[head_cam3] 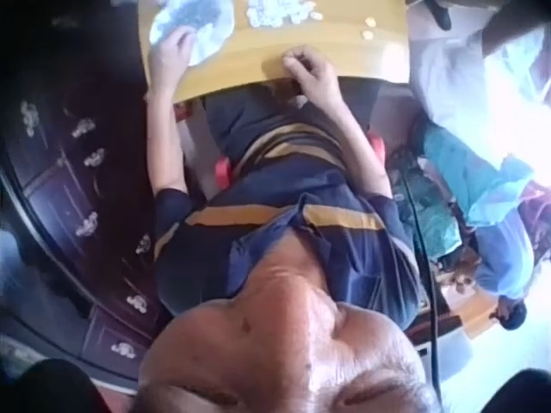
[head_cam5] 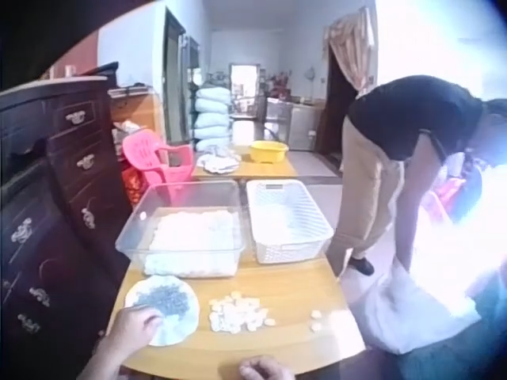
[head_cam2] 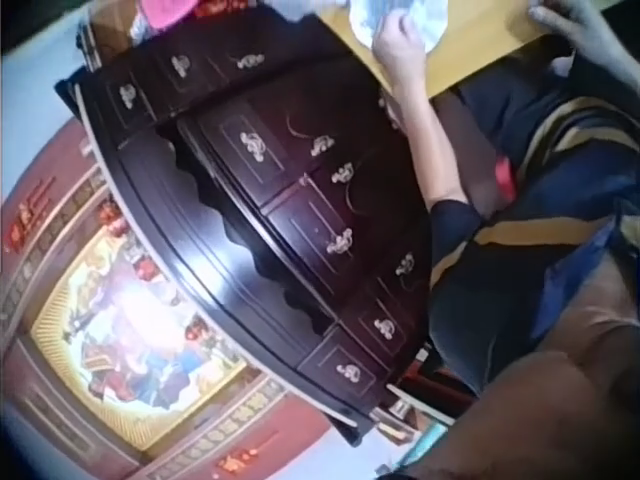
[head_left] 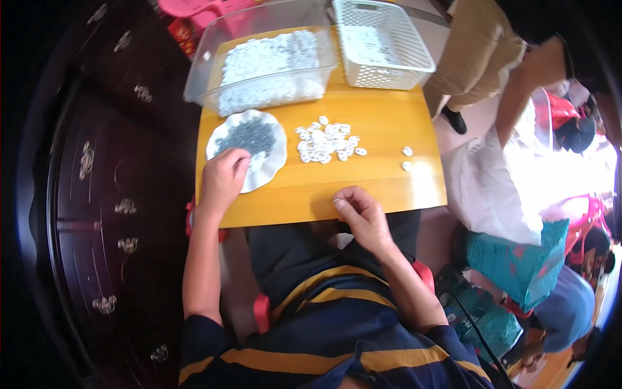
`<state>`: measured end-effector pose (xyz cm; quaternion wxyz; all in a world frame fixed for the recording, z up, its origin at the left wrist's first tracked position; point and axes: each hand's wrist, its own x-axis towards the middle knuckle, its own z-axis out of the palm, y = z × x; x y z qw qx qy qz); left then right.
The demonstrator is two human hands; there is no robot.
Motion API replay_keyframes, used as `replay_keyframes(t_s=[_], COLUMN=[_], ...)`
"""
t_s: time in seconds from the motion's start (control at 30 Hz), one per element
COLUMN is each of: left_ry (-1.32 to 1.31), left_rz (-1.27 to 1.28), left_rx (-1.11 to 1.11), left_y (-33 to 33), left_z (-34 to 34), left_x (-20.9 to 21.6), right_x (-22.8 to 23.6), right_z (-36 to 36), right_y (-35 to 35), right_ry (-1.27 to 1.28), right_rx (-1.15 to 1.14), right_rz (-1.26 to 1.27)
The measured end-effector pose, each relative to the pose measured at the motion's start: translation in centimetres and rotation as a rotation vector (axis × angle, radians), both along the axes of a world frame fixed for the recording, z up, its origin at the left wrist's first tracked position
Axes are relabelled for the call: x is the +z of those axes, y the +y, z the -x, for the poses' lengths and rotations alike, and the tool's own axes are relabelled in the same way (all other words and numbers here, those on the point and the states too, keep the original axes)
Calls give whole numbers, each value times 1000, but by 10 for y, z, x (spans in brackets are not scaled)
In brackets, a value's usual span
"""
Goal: The person joins small white plastic components together by hand.
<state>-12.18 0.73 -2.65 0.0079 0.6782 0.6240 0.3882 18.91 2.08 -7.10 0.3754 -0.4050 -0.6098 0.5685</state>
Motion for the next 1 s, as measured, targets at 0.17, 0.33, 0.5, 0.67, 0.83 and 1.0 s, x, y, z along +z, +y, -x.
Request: replay_keyframes(t_s=[0.17,0.33,0.5,0.67,0.83,1.0], left_ry=[-381,-660,-756,-791,-663,-585], left_rz=[58,79,109,58,102,163], left_rx=[141,58,-114,-84,0,17], left_y=[-74,-117,-127,-136,-149,-166], left_z=[3,-48,-90,-92,-92,-93], left_x=[7,0,-10,-17,-20,-19], right_x=[-12,-5,-3,-8,-17,-42], right_z=[49,73,73,69,68,71], right_y=[-14,-38,-50,-56,-63,-76], right_ry=[191,341,409,451,444,463], right_rx=[280,485,617,631,659,710], right_rz=[185,400,584,735,777,897])
